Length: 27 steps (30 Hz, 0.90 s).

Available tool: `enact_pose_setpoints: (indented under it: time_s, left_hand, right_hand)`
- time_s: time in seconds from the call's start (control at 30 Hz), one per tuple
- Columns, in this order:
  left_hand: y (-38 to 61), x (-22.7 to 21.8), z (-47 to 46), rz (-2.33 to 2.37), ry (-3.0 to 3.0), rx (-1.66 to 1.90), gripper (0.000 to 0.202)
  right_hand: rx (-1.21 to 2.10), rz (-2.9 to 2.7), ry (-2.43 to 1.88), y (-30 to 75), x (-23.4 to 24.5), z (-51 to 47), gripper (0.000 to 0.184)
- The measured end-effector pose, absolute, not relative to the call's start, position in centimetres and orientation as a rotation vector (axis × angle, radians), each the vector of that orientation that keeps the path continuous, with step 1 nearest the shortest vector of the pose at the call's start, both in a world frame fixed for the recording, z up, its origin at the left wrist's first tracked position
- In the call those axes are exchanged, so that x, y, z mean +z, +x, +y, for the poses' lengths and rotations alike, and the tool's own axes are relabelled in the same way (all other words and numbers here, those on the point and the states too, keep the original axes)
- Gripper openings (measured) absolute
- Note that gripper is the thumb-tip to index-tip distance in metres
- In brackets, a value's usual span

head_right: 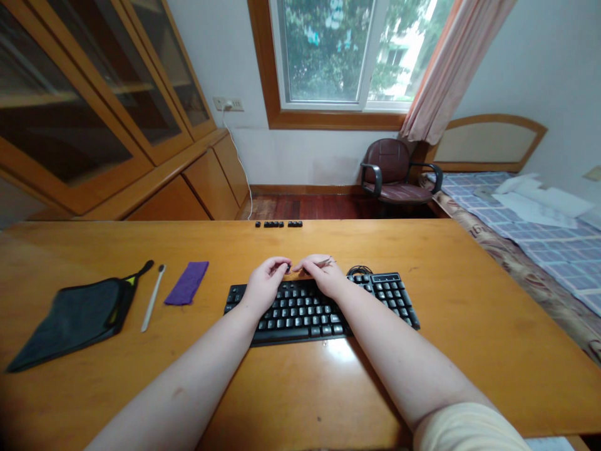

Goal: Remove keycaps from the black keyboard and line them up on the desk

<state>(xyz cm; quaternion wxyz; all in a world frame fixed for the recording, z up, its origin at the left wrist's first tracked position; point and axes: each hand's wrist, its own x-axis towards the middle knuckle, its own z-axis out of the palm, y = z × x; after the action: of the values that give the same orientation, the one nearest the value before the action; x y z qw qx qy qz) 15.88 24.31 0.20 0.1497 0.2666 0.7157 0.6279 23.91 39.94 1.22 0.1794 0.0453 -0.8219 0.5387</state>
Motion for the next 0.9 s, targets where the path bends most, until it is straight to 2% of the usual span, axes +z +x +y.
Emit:
enact_pose_setpoints:
  time_s: [0.2,0.37,0.43,0.5,0.67,0.9]
  left_hand:
    - [15.8,-0.3,24.6,1.881,0.675,1.91,0.023]
    - [16.0,-0.2,24.5,1.916,0.736,1.844,0.023]
    - [16.0,-0.2,24.4,1.941,0.783,1.807,0.021]
    - [16.1,-0.3,24.4,1.968,0.813,1.772,0.019]
    - [16.1,-0.2,24.4,2.089,0.87,1.681,0.018]
    - [16.4,0.1,24.2,2.011,0.848,1.715,0.023]
  right_hand:
    - [1.271,-2.199,-0.068,23.6,0.8,40.3,0.036]
    - [0.945,-2.526,0.022,23.7,1.2,39.8,0.026]
    - [0.891,-2.613,0.0,23.8,1.3,39.3,0.033]
    - [0.866,-2.649,-0.051,23.8,1.4,39.0,0.034]
    - [0.854,-2.654,0.008,23.8,1.2,39.1,0.019]
    - [1.018,-2.606,-0.092,23.9,1.0,39.0,0.022]
